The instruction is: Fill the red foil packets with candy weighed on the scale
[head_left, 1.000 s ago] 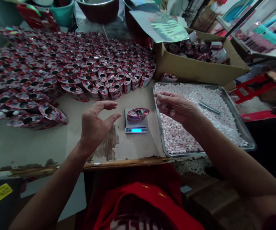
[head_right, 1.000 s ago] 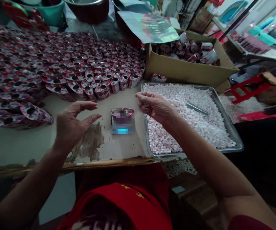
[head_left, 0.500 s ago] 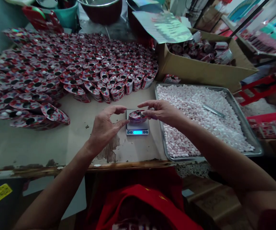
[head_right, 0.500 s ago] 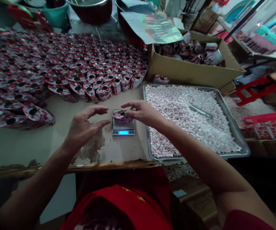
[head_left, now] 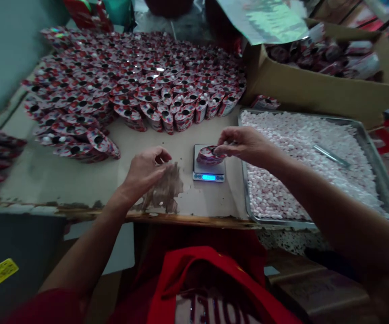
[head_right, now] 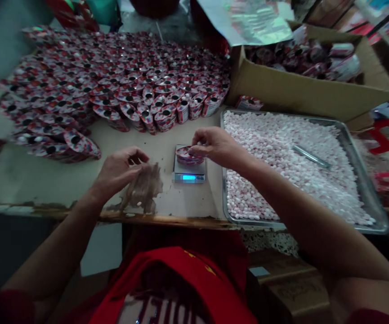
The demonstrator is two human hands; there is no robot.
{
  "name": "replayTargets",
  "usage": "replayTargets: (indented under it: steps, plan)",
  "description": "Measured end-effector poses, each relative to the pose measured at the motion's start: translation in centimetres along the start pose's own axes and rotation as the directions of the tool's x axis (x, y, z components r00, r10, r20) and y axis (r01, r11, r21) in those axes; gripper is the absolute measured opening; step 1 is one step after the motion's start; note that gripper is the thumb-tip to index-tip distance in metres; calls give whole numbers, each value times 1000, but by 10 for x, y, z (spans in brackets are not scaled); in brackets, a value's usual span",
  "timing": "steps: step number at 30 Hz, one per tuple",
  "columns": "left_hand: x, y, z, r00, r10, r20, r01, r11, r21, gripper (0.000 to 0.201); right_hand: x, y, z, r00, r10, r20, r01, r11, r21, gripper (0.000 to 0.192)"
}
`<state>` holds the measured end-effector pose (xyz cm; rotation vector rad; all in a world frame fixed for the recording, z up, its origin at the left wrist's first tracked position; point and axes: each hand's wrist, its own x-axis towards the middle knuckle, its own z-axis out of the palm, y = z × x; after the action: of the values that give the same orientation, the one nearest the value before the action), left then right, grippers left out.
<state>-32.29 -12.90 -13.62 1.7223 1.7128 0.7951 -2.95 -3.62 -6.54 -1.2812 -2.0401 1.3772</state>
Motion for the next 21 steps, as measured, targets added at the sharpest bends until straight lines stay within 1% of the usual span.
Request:
replayTargets:
  steps: [2, 3, 4, 5, 6, 7, 9, 10, 12, 14, 15, 16, 19, 21]
  plan:
    - [-22, -13, -5, 993, 2, 119, 2, 999, -35, 23, -2, 2, -4, 997, 65, -30, -57, 977, 204, 23]
    - [-35, -19, -6, 985, 17, 169, -10, 999, -44, 25, -3, 3, -7, 993, 113, -46, -94, 946, 310, 24]
    - [-48, -24, -7, 980, 35, 198, -28, 999, -38, 28, -5, 5, -11, 984, 169, -63, -129, 904, 408, 22]
    - [-60, -28, -7, 979, 47, 200, -45, 999, -19, 29, -7, 7, -15, 970, 230, -82, -161, 855, 492, 18]
    - [-72, -31, -8, 983, 48, 175, -50, 999, 7, 31, -10, 8, -19, 951, 293, -100, -189, 805, 562, 14]
    - [-82, -33, -9, 991, 36, 130, -40, 999, 33, 31, -12, 10, -23, 928, 355, -113, -215, 758, 615, 14]
    - [-98, -34, -13, 998, -15, 61, 11, 998, 66, 29, -18, 11, -29, 891, 436, -126, -245, 696, 675, 24]
    - [-103, -32, -15, 996, -46, 72, 41, 997, 70, 26, -20, 11, -30, 887, 445, -124, -249, 687, 683, 27]
    - [-107, -28, -20, 980, -108, 166, 94, 992, 88, 20, -24, 8, -29, 904, 412, -119, -234, 706, 668, 26]
    - [-106, -25, -22, 957, -142, 254, 109, 984, 141, 16, -25, 3, -23, 930, 344, -131, -196, 764, 615, 19]
    - [-105, -25, -23, 952, -142, 271, 98, 981, 170, 16, -25, 1, -19, 942, 305, -139, -175, 800, 574, 15]
    - [-104, -25, -22, 954, -129, 271, 77, 978, 194, 15, -23, -1, -14, 954, 266, -141, -157, 837, 524, 12]
    - [-102, -29, -19, 973, -50, 226, 1, 978, 208, 14, -15, -6, -1, 983, 153, -98, -110, 931, 348, 17]
    - [-101, -31, -18, 986, -35, 160, 3, 981, 196, 12, -9, -7, 5, 994, 81, -71, -65, 976, 209, 13]
